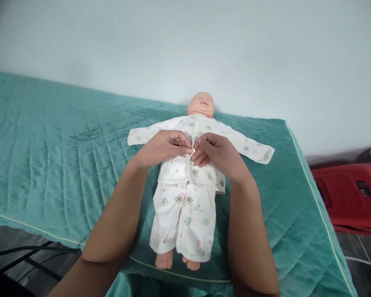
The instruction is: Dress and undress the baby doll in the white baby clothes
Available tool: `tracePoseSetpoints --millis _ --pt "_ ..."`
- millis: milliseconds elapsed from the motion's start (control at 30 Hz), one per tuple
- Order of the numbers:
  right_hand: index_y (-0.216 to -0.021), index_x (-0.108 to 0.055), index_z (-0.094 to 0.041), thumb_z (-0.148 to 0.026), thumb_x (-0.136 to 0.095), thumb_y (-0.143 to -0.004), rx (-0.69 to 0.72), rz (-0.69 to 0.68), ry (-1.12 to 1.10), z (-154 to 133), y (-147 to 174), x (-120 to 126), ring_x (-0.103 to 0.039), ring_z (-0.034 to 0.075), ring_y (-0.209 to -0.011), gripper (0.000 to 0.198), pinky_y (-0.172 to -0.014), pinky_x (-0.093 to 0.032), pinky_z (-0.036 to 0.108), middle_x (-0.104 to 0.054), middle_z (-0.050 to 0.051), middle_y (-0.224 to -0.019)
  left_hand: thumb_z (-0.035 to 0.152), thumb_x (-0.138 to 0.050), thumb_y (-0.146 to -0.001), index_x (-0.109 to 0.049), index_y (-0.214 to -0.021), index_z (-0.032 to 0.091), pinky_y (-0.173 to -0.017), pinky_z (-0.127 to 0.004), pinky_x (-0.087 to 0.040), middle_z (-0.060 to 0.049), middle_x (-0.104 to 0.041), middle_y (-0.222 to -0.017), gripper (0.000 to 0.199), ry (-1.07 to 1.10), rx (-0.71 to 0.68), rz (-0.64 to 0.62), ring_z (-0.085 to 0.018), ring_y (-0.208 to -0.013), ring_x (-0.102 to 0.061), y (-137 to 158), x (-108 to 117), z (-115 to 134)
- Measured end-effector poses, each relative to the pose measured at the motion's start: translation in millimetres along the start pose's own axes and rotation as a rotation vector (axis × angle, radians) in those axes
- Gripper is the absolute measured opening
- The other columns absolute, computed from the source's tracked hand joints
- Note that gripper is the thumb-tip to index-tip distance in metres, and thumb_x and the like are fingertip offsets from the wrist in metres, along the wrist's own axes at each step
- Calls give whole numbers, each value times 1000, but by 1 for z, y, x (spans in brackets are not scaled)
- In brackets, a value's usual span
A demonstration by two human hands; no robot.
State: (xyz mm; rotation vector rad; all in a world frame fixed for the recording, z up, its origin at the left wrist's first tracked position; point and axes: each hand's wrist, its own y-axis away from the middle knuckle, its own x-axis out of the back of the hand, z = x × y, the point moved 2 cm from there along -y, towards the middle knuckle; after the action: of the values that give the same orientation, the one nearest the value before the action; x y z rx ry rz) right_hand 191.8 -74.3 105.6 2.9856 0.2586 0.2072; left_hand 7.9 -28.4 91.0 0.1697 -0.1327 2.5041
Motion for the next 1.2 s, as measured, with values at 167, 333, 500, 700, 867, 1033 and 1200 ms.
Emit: tracePoseSetpoints --millis 167,333,500,700,867,1033,1200 --pt "-86 -64 -18 -41 -60 -96 4 3 -9 0 -1 -1 -72 15 -61 25 -56 -58 23 -76 6 -75 37 -77 -78 -70 -83 15 -66 -24 -47 -2 -69 -79 23 -39 -16 -23 -12 -74 -61 1 0 1" --pt "-83 -62 -19 -38 -58 -97 4 18 31 -2 -1 -5 -71 14 -58 23 -51 -55 21 -76 6 -73 30 -73 -80 -66 -83 16 -67 -25 -46 -2 -67 -80 16 -50 -28 -23 -12 -74 -60 3 -1 1" --pt "-86 -60 -20 -34 -64 -93 -6 30 58 -2 -2 -6 -70 14 -56 16 -50 -53 20 -75 4 -71 24 -71 -81 -63 -91 17 -65 -24 -45 -1 -66 -79 14 7 -36 -45 -11 -74 -59 2 -1 0" --pt "-90 -58 -21 -36 -66 -92 -37 3 112 -1 -2 -7 -68 13 -56 17 -50 -51 20 -74 3 -69 21 -70 -81 -63 -98 17 -69 -24 -49 0 -68 -79 19 77 -28 -108 -11 -74 -60 2 3 -1" --pt "-92 -58 -22 -33 -69 -89 -59 9 153 -3 0 -7 -66 12 -54 16 -49 -50 21 -73 2 -68 22 -69 -82 -64 -104 19 -70 -26 -53 -2 -72 -81 23 41 52 -186 -13 -76 -64 7 7 2" --pt "-92 -60 -21 -33 -71 -87 -36 19 148 -4 1 -7 -65 13 -53 16 -48 -50 22 -73 2 -67 28 -68 -84 -65 -99 18 -59 -22 -49 -2 -71 -77 18 -47 104 -126 -10 -64 -61 8 7 6" --pt "-93 -60 -22 -29 -68 -88 -49 33 154 -1 -1 -7 -65 12 -52 12 -47 -49 21 -72 2 -66 28 -66 -84 -64 -93 18 -53 -20 -44 1 -65 -67 13 -78 92 -68 -9 -58 -58 6 3 6"
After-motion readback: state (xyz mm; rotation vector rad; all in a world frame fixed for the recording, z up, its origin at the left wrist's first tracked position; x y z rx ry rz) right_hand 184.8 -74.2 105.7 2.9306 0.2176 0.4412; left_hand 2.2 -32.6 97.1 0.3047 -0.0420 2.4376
